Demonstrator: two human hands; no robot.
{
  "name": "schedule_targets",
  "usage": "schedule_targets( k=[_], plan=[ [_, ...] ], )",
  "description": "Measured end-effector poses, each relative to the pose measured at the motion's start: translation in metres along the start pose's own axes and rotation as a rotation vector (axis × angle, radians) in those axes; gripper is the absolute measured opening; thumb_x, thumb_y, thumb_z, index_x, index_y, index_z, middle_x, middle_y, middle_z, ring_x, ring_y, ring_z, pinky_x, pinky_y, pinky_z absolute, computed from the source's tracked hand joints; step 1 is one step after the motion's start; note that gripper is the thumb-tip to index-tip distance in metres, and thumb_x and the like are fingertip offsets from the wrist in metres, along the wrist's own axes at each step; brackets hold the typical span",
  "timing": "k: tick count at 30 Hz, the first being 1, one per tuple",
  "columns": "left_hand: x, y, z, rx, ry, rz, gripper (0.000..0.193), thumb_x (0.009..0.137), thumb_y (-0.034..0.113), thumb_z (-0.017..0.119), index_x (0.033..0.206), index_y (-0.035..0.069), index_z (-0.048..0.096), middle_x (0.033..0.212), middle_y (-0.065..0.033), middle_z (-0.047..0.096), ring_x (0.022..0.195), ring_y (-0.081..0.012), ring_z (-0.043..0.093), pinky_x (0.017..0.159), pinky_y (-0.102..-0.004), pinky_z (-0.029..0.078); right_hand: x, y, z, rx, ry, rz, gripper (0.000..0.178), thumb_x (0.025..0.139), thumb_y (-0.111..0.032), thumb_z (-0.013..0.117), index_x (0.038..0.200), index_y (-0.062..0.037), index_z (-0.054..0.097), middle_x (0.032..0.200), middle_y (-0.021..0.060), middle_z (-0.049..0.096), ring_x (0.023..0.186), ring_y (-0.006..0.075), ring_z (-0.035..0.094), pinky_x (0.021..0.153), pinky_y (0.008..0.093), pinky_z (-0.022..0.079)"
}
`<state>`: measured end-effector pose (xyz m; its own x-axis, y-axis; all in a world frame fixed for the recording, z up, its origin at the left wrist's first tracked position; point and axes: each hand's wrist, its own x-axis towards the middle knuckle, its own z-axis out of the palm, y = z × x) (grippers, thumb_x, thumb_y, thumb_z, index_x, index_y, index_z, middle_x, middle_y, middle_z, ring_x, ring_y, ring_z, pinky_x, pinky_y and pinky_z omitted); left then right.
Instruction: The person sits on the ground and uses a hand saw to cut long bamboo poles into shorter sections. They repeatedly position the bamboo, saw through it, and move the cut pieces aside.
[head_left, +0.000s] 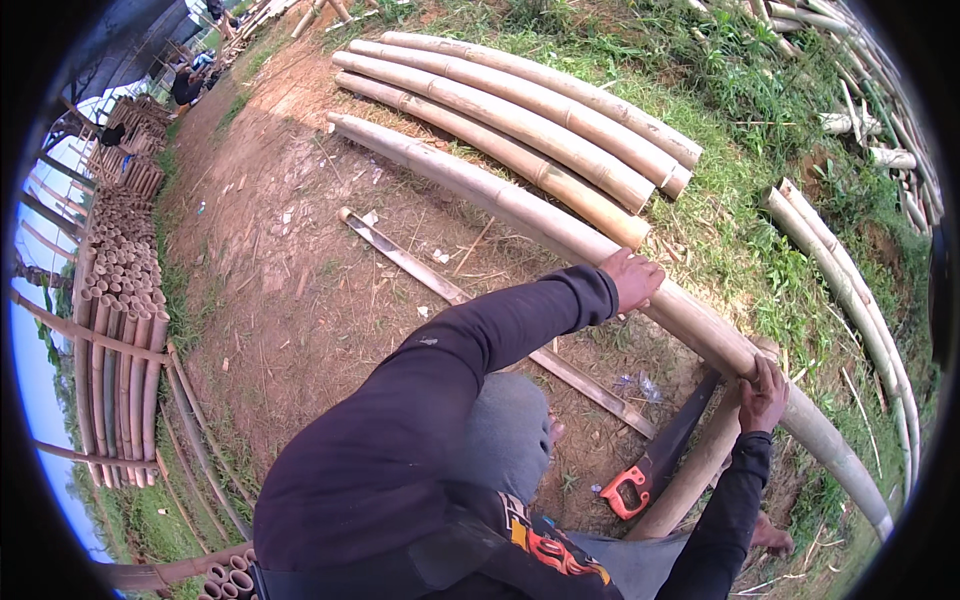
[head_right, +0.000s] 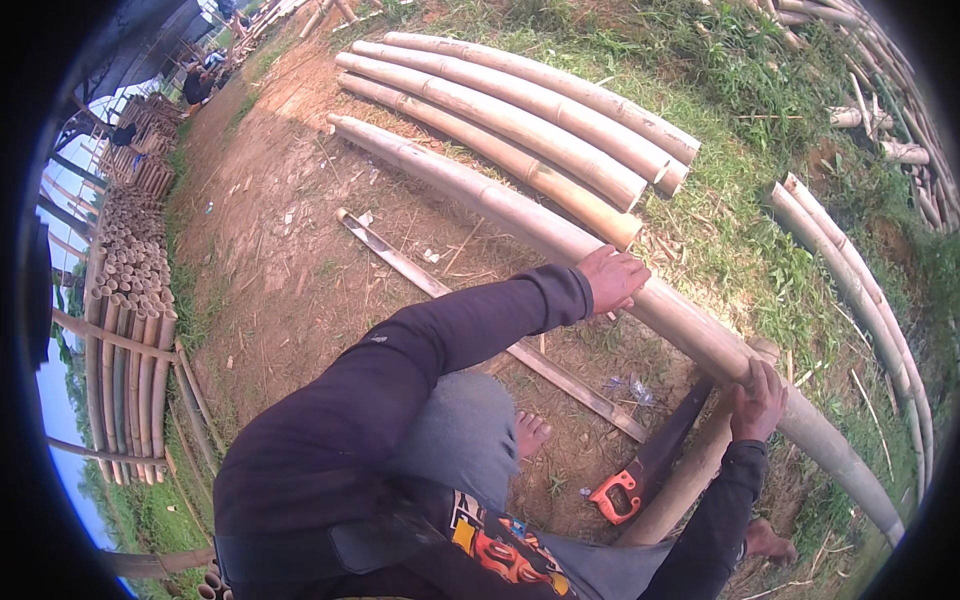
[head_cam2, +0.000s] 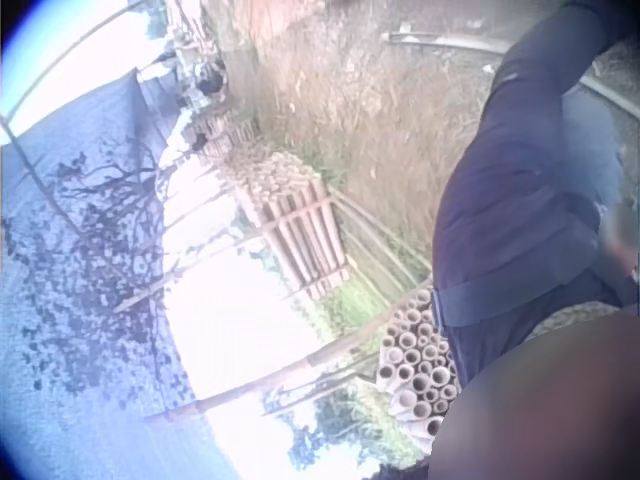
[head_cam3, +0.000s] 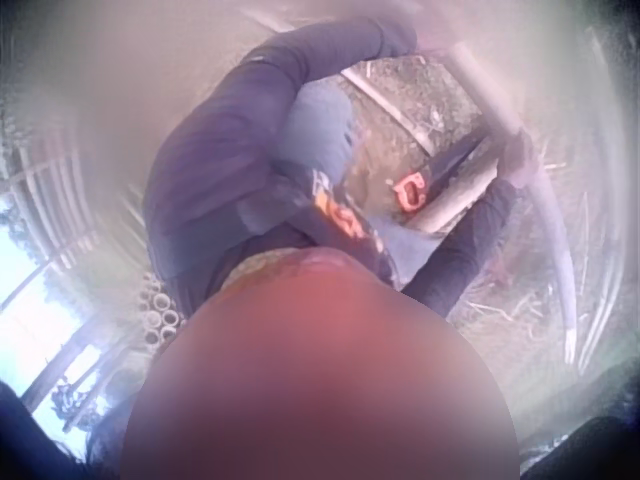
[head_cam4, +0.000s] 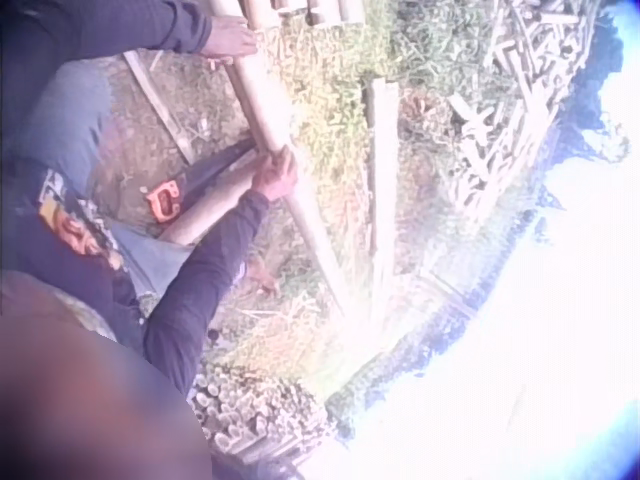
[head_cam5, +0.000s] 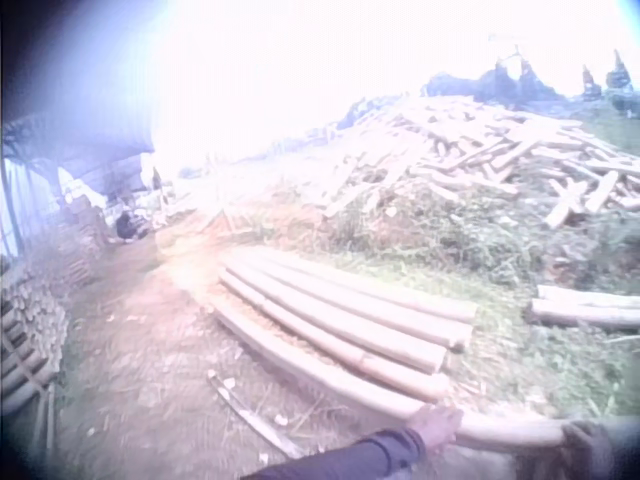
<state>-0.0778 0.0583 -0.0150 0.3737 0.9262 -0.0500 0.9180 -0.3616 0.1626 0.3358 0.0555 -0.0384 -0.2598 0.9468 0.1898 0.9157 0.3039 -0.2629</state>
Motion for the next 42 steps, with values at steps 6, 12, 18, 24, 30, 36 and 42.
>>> schedule_targets(
  k=[6,12,18,24,30,36,42],
  plan=[
    [0.003,-0.002,0.005,0.030,0.059,0.015,0.040,0.091,0.031,0.076,0.122,0.013,0.059,0.121,-0.0037,0.068,0.121,-0.0249,0.065,0.098,-0.0450,0.049,-0.005,-0.028,-0.008,-0.118,0.034,0.062,0.070,0.080,-0.021,0.084,0.145,-0.0274,0.060,0.148,0.0025,0.058,0.144,0.0269,0.049,0.124,0.0614,0.028],
    [0.010,-0.001,-0.001,0.064,-0.005,0.045,0.049,0.093,0.031,0.074,0.134,0.010,0.058,0.125,-0.0129,0.072,0.116,-0.0310,0.069,0.095,-0.0471,0.051,-0.133,-0.081,0.008,0.090,0.093,-0.010,0.053,0.083,-0.020,0.082,0.133,-0.0133,0.064,0.126,0.0099,0.065,0.118,0.0328,0.061,0.105,0.0477,0.045],
    [0.016,0.005,-0.006,0.213,-0.063,0.048,0.042,0.093,0.033,0.075,0.124,0.009,0.060,0.116,-0.0118,0.074,0.109,-0.0308,0.071,0.089,-0.0474,0.051,-0.287,-0.121,0.033,0.028,-0.506,0.165,0.045,0.081,-0.034,0.083,0.114,-0.0083,0.065,0.104,0.0142,0.070,0.093,0.0323,0.074,0.084,0.0472,0.054],
    [0.022,0.021,-0.011,0.386,-0.126,-0.010,0.043,0.094,0.038,0.075,0.123,0.009,0.064,0.110,-0.0094,0.077,0.104,-0.0297,0.073,0.089,-0.0484,0.053,-0.302,-0.120,0.088,-0.150,-0.499,0.130,0.024,0.094,-0.017,0.060,0.115,-0.0050,0.064,0.108,0.0153,0.069,0.102,0.0319,0.072,0.084,0.0482,0.054],
    [0.027,0.029,-0.012,0.455,-0.174,-0.098,0.042,0.093,0.041,0.075,0.121,0.011,0.066,0.110,-0.0090,0.077,0.104,-0.0289,0.074,0.091,-0.0484,0.053,-0.302,-0.118,0.096,-0.184,-0.505,0.159,0.038,0.084,-0.020,0.074,0.116,-0.0054,0.060,0.108,0.0156,0.067,0.106,0.0325,0.070,0.101,0.0519,0.048],
    [0.028,0.028,-0.009,0.442,-0.165,-0.119,0.044,0.094,0.039,0.075,0.124,0.009,0.063,0.103,-0.0125,0.077,0.101,-0.0315,0.074,0.089,-0.0489,0.054,-0.312,-0.131,0.020,0.277,-0.438,0.204,0.037,0.086,-0.020,0.073,0.117,-0.0033,0.059,0.103,0.0185,0.066,0.099,0.0343,0.069,0.094,0.0461,0.050],
    [0.030,0.026,-0.008,0.459,-0.199,-0.122,0.053,0.095,0.038,0.073,0.136,0.008,0.059,0.106,-0.0146,0.076,0.100,-0.0334,0.074,0.087,-0.0499,0.055,-0.330,-0.150,-0.037,1.297,-0.259,0.518,0.035,0.098,-0.027,0.070,0.116,-0.0009,0.055,0.090,0.0074,0.059,0.081,0.0176,0.061,0.072,0.0374,0.050]
  ],
)
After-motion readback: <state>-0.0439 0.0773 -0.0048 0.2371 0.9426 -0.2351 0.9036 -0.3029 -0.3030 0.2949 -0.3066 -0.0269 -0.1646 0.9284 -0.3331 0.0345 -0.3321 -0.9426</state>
